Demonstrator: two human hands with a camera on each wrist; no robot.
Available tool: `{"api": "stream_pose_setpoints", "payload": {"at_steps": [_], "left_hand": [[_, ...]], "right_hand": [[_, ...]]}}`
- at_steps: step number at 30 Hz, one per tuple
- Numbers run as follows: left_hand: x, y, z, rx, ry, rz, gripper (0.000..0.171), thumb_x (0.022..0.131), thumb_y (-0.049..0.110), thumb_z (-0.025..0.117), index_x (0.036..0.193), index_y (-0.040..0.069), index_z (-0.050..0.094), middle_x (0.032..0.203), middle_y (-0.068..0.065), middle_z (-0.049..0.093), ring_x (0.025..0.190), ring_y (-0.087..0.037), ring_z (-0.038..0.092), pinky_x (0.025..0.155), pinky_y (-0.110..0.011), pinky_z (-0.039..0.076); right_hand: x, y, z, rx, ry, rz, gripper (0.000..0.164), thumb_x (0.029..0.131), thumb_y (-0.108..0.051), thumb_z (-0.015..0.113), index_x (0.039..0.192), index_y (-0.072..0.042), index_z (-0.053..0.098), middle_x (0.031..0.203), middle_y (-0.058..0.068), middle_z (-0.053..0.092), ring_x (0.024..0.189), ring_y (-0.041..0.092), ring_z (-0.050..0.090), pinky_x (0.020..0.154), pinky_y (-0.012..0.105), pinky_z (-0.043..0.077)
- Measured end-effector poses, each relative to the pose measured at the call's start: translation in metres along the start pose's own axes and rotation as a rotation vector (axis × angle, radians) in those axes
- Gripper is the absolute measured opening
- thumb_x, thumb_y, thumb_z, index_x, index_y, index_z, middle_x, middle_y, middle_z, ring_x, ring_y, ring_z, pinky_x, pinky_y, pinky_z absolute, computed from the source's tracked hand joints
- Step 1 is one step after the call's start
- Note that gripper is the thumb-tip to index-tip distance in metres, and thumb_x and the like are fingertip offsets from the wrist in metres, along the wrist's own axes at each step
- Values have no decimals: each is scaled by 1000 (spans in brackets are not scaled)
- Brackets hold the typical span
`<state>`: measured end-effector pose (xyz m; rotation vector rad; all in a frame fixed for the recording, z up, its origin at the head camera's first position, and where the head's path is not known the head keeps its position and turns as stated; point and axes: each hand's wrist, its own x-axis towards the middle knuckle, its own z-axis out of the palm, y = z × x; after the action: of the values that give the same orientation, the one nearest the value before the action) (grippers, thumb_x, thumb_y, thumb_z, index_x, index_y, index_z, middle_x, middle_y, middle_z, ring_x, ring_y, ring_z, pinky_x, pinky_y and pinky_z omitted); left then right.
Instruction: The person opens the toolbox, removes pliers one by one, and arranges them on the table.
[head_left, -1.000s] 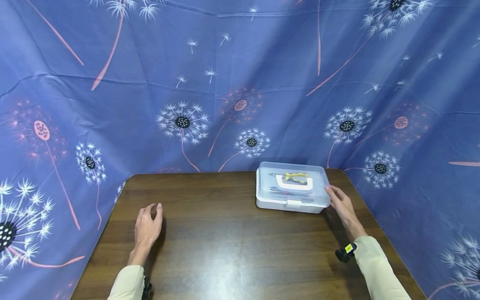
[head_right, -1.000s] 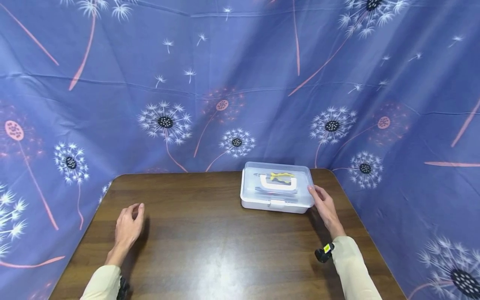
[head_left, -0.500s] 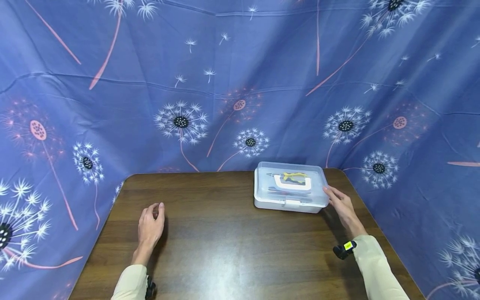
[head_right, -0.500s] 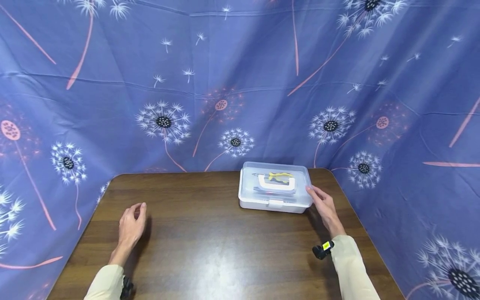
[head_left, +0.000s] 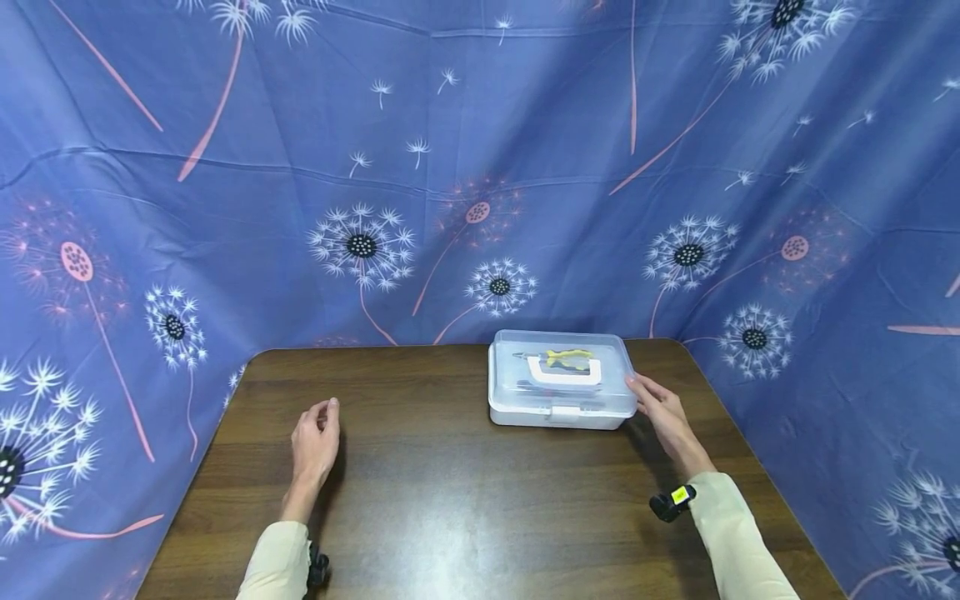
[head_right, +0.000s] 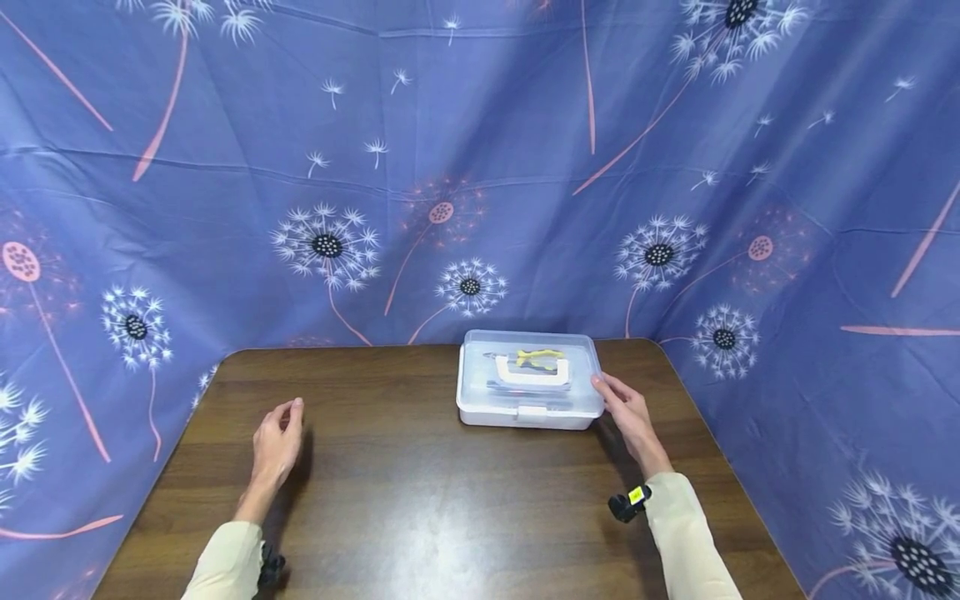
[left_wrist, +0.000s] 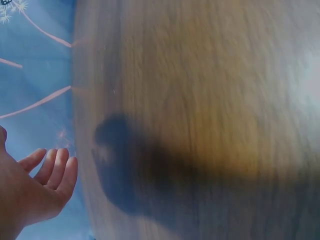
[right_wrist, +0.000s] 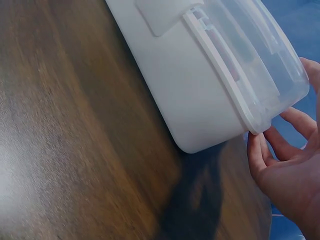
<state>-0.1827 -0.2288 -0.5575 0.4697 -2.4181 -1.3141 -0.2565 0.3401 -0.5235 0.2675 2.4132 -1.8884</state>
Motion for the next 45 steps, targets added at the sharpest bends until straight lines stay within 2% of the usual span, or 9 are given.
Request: {"api": "stream_pose_setpoints", "payload": {"at_steps": [17,24,29,34,40,43,45], "left_hand": [[-6,15,29,-115,-38,-70,59,109,44,44,133,-7,61,121,-29,64,114,-41,59,99,-54,44],[-9,22,42,-147,-55,-86,59,108,47,44,131,-4,64,110,-25,69,107,-37,62,96,-52,46],[-11,28,51,-183,-87,-95,60,108,49,45,132,-2,64,113,-24,69,106,-35,63,95,-50,46],[-13,38,60,-239,-117,-112,59,107,50,48,132,-1,65,115,-24,70,106,-37,68,92,-44,49],[-15,51,71,-309,-144,-151,58,105,51,53,130,1,67,117,-24,69,105,-39,68,80,-27,51],[-16,57,77,-337,-165,-154,60,104,52,54,131,0,66,118,-25,68,106,-40,67,78,-27,53],[-17,61,80,-350,-184,-151,62,103,54,54,132,0,65,119,-26,68,106,-41,66,79,-32,55]], "right_hand": [[-7,2,34,41,-12,-27,69,103,-44,61,152,2,44,152,21,46,106,-5,56,91,16,47],[-13,-3,50,86,-19,-27,67,103,-39,62,152,3,45,150,22,48,104,-5,59,89,16,50],[-16,-5,59,109,-23,-33,64,103,-36,63,150,4,46,147,20,51,104,-2,61,91,20,51],[-17,-7,69,107,-23,-29,64,103,-37,64,150,3,47,148,22,51,105,-1,60,91,19,51],[-19,-10,84,112,-35,-25,65,102,-39,65,150,1,48,149,22,50,109,3,59,90,18,50],[-19,-11,90,107,-34,-25,65,102,-40,65,149,1,49,148,21,51,109,4,59,90,18,50],[-19,-11,94,107,-29,-29,64,101,-39,66,149,0,50,147,21,52,109,5,59,89,17,50]]}}
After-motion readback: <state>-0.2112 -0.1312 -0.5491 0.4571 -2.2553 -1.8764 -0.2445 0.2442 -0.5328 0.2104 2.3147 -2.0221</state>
